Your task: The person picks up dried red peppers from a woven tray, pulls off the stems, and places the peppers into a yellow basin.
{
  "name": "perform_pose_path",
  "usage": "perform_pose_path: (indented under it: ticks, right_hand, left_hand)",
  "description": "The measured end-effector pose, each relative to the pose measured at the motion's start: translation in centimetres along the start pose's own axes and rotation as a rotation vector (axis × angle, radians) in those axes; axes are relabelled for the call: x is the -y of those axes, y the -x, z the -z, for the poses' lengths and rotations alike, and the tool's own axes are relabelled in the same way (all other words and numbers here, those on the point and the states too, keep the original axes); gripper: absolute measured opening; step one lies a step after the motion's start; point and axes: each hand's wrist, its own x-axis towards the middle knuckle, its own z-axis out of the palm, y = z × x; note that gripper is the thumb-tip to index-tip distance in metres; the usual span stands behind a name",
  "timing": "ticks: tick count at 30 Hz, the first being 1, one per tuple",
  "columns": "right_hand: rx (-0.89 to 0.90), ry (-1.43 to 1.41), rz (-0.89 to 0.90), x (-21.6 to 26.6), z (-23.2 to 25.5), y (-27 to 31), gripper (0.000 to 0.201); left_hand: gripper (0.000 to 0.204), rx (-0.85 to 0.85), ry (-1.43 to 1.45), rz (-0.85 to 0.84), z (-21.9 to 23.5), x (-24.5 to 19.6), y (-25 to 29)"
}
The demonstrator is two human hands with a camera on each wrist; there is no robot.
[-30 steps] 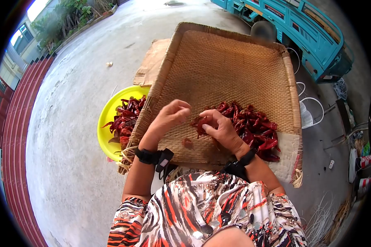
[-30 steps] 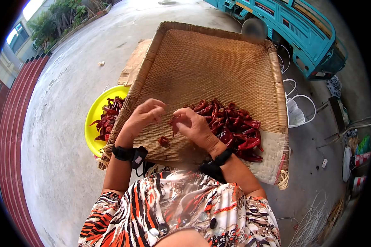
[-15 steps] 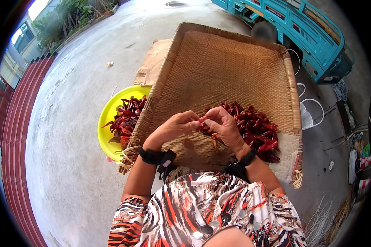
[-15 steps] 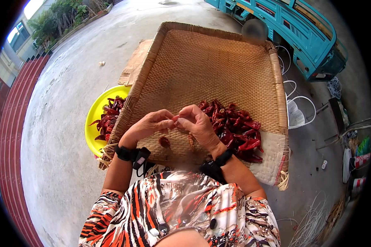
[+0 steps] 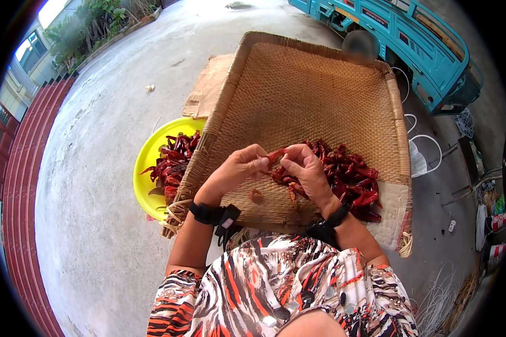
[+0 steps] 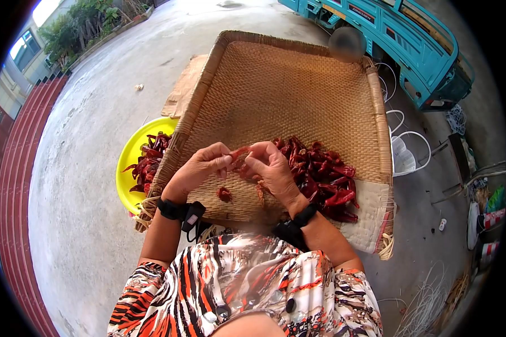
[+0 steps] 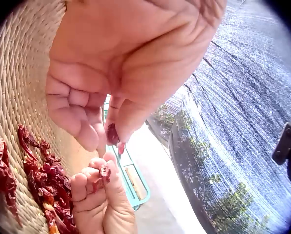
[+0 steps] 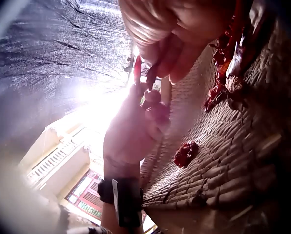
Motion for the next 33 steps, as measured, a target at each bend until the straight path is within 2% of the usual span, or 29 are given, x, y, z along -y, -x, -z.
perform_pose_path:
  ticks: [2,4,8,16,18,21,22,24,25,26,28,30,31,33]
  right_hand:
    - [-0.073,0.071,0.031,-0.2,0.3,-0.1,0.014]
    - [-0.103,0.112,0.108,-1.1,0.6,-0.4,0.015]
    - [-0.122,0.110,0.075,-1.1,0.3,-0.3,0.014]
    - [0.004,0.143,0.081,-1.1,0.4,-0.2,0.013]
    - [-0.024,0.085,0.082,-1.0,0.1,-0.2,0.013]
    - [-0.053,0.021,0.018,-1.0,0.0,-0.2,0.015]
    - [-0.060,0.003,-0.013,-1.0,0.1,-0.2,0.015]
    - [-0.007,0.178,0.016,-1.3,0.2,-0.2,0.017]
    - [0.020,0.265,0.031,-1.3,0.2,-0.1,0.018]
    - [0.054,0.311,0.038,-1.2,0.0,0.1,0.018]
    - [0.122,0.403,0.052,-0.8,-0.3,0.3,0.019]
    - [0.160,0.417,0.055,-0.8,-0.3,0.4,0.018]
    - [0.173,0.425,0.069,-0.6,-0.4,0.4,0.018]
    - [0.197,0.453,0.086,-0.7,-0.5,0.4,0.018]
  left_hand:
    - [0.019,-0.069,0.071,0.023,0.0,-0.1,0.0]
    - [0.019,0.014,-0.021,-0.006,0.0,-0.2,0.1]
    - [0.018,0.132,-0.073,-0.025,-0.2,0.8,-0.3]
    - [0.016,0.125,-0.061,-0.041,0.0,0.8,0.0]
    - [0.016,0.123,-0.067,-0.088,-0.1,0.8,0.0]
    - [0.014,0.036,0.081,-0.052,-0.5,-0.3,0.2]
    - [0.014,-0.072,0.136,-0.105,-0.5,-0.6,0.1]
    - [0.015,-0.289,0.245,-0.210,-0.4,-0.9,-0.1]
    - [0.017,-0.434,0.229,-0.314,-0.1,-0.4,-0.3]
    - [0.023,-0.652,0.167,-0.316,0.1,-0.4,-0.2]
    - [0.026,-0.999,0.263,-0.399,1.2,0.0,-0.3]
    - [0.027,-1.179,0.489,-0.516,2.4,-0.2,0.0]
    - [0.025,-1.189,0.552,-0.581,3.6,0.1,0.2]
    - [0.032,-1.202,0.837,-0.597,5.1,-0.2,1.0]
